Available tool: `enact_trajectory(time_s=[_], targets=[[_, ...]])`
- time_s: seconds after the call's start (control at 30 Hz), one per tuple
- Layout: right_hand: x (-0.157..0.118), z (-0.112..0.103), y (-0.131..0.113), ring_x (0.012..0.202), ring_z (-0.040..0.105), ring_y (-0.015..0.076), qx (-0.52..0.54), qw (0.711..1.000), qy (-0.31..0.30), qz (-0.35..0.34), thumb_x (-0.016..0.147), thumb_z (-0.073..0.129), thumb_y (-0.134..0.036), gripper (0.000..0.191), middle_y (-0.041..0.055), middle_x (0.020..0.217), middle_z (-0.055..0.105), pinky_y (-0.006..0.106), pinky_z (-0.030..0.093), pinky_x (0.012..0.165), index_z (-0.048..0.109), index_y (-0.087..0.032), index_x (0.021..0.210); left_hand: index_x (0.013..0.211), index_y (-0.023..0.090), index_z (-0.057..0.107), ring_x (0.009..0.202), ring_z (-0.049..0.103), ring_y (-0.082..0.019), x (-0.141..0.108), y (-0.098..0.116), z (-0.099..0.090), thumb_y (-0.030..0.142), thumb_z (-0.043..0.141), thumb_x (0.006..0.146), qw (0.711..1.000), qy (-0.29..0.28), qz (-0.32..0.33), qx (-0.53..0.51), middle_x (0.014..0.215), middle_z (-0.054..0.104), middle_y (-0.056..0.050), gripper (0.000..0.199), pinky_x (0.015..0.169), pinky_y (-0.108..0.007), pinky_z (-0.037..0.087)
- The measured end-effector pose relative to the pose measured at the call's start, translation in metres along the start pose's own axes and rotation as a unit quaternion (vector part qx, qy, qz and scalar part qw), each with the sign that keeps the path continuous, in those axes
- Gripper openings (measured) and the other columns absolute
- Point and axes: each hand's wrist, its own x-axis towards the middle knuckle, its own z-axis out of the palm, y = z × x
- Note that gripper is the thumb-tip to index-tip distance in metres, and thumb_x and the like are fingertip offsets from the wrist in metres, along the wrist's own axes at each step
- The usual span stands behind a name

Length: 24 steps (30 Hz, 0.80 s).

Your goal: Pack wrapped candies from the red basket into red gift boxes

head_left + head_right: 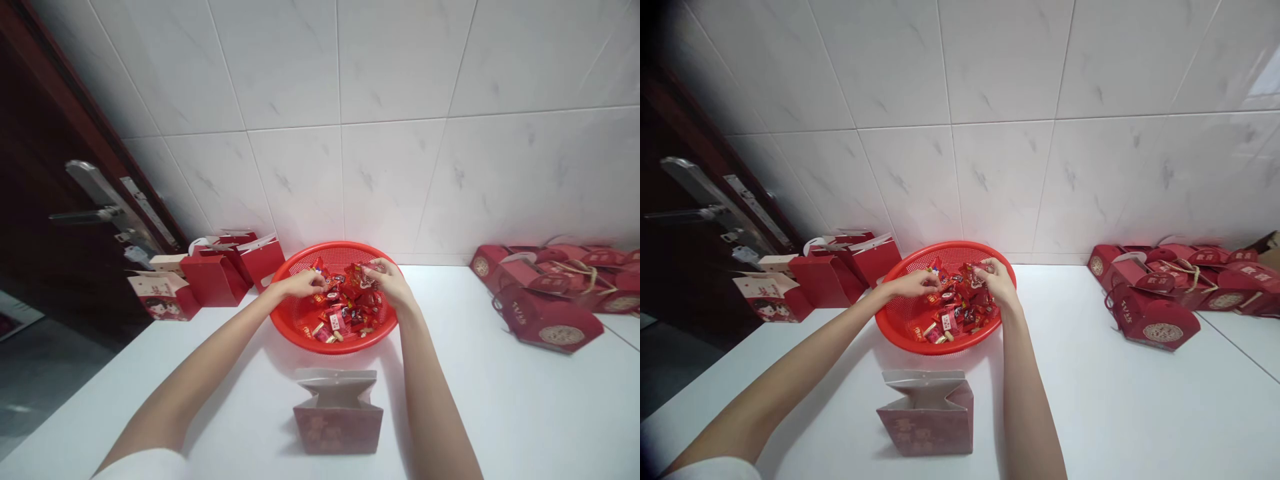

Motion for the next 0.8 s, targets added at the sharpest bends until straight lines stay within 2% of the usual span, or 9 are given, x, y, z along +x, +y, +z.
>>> enact_trajectory(time_s=[0.07, 0.23, 0.33, 0.47, 0.6, 0.7, 0.8], targets=[[0.0, 0.0, 0.0, 0.058, 0.058, 0.0146, -0.01, 1.0, -0.001, -0.002, 0.048, 0.087, -0.043, 0.044, -0.0043, 0.061, 0.065, 0.028, 0.043, 0.059, 0.057, -0.022, 0.074, 0.09, 0.016, 0.071, 0.084, 0.065, -0.018, 0.0, -0.001, 0.001, 0.019, 0.053, 0.083, 0.999, -0.011, -0.029, 0.021, 0.093, 0.074, -0.005, 0.02, 0.073, -0.023, 0.047], [0.001, 0.0, 0.001, 0.058, 0.057, 0.0161, -0.033, 0.999, 0.007, 0.004, 0.051, 0.083, -0.044, 0.043, -0.0039, 0.063, 0.063, 0.029, 0.042, 0.057, 0.055, -0.023, 0.076, 0.072, 0.017, 0.068, 0.069, 0.062, -0.017, -0.002, -0.005, 0.002, 0.014, 0.058, 0.072, 0.996, -0.025, -0.065, 0.055, 0.071, 0.07, -0.002, 0.01, 0.062, -0.023, 0.042], [0.0, 0.001, 0.001, 0.059, 0.058, 0.0165, -0.026, 1.0, 0.005, 0.012, 0.051, 0.083, -0.043, 0.043, -0.0034, 0.064, 0.064, 0.029, 0.041, 0.057, 0.053, -0.024, 0.075, 0.075, 0.017, 0.067, 0.074, 0.063, -0.018, -0.002, -0.002, 0.001, 0.013, 0.057, 0.077, 0.996, -0.004, -0.059, 0.063, 0.08, 0.072, -0.003, 0.011, 0.067, -0.024, 0.043], [0.0, 0.001, 0.0, 0.058, 0.056, 0.0152, -0.025, 1.0, 0.01, 0.016, 0.05, 0.083, -0.042, 0.043, -0.0042, 0.062, 0.063, 0.028, 0.041, 0.057, 0.054, -0.023, 0.076, 0.08, 0.018, 0.067, 0.08, 0.063, -0.016, 0.001, 0.006, 0.001, 0.023, 0.056, 0.087, 0.998, 0.009, -0.027, 0.059, 0.087, 0.072, -0.003, 0.014, 0.073, -0.023, 0.042], [0.0, 0.001, 0.001, 0.058, 0.057, 0.0151, -0.039, 0.999, 0.017, 0.009, 0.052, 0.082, -0.04, 0.04, -0.0043, 0.061, 0.063, 0.029, 0.042, 0.058, 0.054, -0.023, 0.075, 0.075, 0.018, 0.061, 0.071, 0.058, -0.016, 0.003, 0.012, 0.004, 0.045, 0.06, 0.088, 0.998, -0.011, -0.007, 0.055, 0.077, 0.067, -0.001, 0.031, 0.064, -0.025, 0.039], [0.0, 0.0, 0.003, 0.058, 0.057, 0.0157, -0.045, 0.999, 0.01, 0.014, 0.053, 0.081, -0.039, 0.039, -0.0041, 0.062, 0.063, 0.029, 0.042, 0.058, 0.054, -0.023, 0.077, 0.073, 0.019, 0.055, 0.068, 0.055, -0.016, 0.004, 0.014, 0.005, 0.043, 0.067, 0.081, 0.998, -0.014, 0.003, 0.064, 0.074, 0.062, 0.0, 0.028, 0.06, -0.025, 0.036], [0.0, 0.0, 0.003, 0.058, 0.057, 0.0158, -0.04, 0.999, 0.007, 0.016, 0.054, 0.08, -0.04, 0.04, -0.0044, 0.062, 0.062, 0.029, 0.042, 0.057, 0.054, -0.023, 0.078, 0.08, 0.02, 0.054, 0.072, 0.057, -0.016, 0.006, 0.015, 0.006, 0.041, 0.069, 0.077, 1.0, -0.006, -0.002, 0.028, 0.08, 0.063, 0.0, 0.026, 0.062, -0.025, 0.039]])
